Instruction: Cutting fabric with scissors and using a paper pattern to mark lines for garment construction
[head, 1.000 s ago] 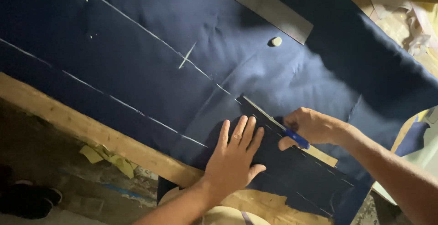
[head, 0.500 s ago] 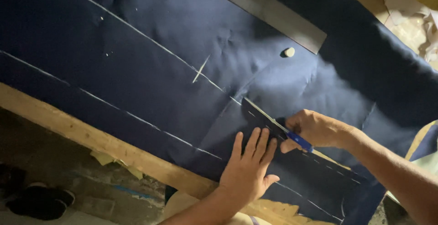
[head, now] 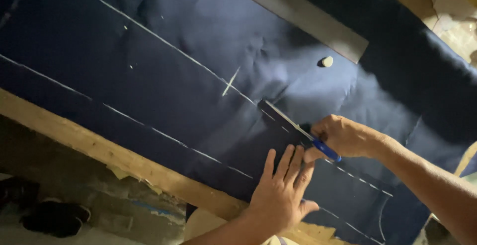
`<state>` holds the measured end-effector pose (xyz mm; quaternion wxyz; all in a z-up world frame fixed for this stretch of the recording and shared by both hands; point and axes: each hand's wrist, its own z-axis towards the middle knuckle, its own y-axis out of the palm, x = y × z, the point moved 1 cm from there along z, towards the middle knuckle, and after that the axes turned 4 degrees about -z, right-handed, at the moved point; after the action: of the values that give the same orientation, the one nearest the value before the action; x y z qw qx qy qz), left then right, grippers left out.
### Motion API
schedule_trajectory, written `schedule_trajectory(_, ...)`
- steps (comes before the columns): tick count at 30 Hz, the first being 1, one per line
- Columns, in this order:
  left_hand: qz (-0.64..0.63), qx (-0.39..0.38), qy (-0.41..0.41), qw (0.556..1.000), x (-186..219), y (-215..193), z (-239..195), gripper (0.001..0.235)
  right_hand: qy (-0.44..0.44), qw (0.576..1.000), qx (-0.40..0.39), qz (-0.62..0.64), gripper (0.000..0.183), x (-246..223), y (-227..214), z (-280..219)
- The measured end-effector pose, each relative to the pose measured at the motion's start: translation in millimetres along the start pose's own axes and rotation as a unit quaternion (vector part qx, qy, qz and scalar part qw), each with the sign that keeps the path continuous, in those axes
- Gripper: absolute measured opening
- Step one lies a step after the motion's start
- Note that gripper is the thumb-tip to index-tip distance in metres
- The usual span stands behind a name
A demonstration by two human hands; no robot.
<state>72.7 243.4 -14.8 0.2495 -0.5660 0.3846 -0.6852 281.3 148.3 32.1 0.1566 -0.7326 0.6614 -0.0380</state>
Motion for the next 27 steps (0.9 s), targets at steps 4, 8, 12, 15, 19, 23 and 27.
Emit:
schedule_trajectory(4, -0.052, 0.009, 0.018, 0.998, -31, -46, 7, 0.082, -0.002, 1.000, 0.002, -0.010, 0.037, -2, -2, 1)
schedule_trajectory(8, 0.141, 0.011, -0.021, 0.990, -75, -62, 4, 0.102, 0.044, 0.999, -0.026, -0.019, 0.025, -19, -10, -7)
schedule_trajectory(12, 0.192, 0.005, -0.016, 0.981, -84, -58, 2, 0.107, 0.021, 0.996, -0.022, -0.080, 0.033, -37, -16, -7)
schedule_trajectory(15, 0.195, 0.014, -0.013, 0.981, -82, -64, 3, 0.107, 0.020, 0.998, -0.019, -0.060, 0.040, -44, -19, -3)
schedule_trajectory(19, 0.179, 0.015, -0.018, 0.984, -84, -63, 3, 0.104, 0.012, 0.997, -0.018, -0.074, 0.042, -34, -12, 7)
schedule_trajectory(23, 0.186, 0.006, -0.017, 0.982, -85, -61, 3, 0.105, -0.021, 0.999, -0.001, 0.034, 0.035, -17, -7, 21)
schedule_trajectory(27, 0.183, 0.012, -0.014, 0.983, -82, -68, 4, 0.104, 0.001, 1.000, -0.003, 0.013, 0.034, -23, -9, 17)
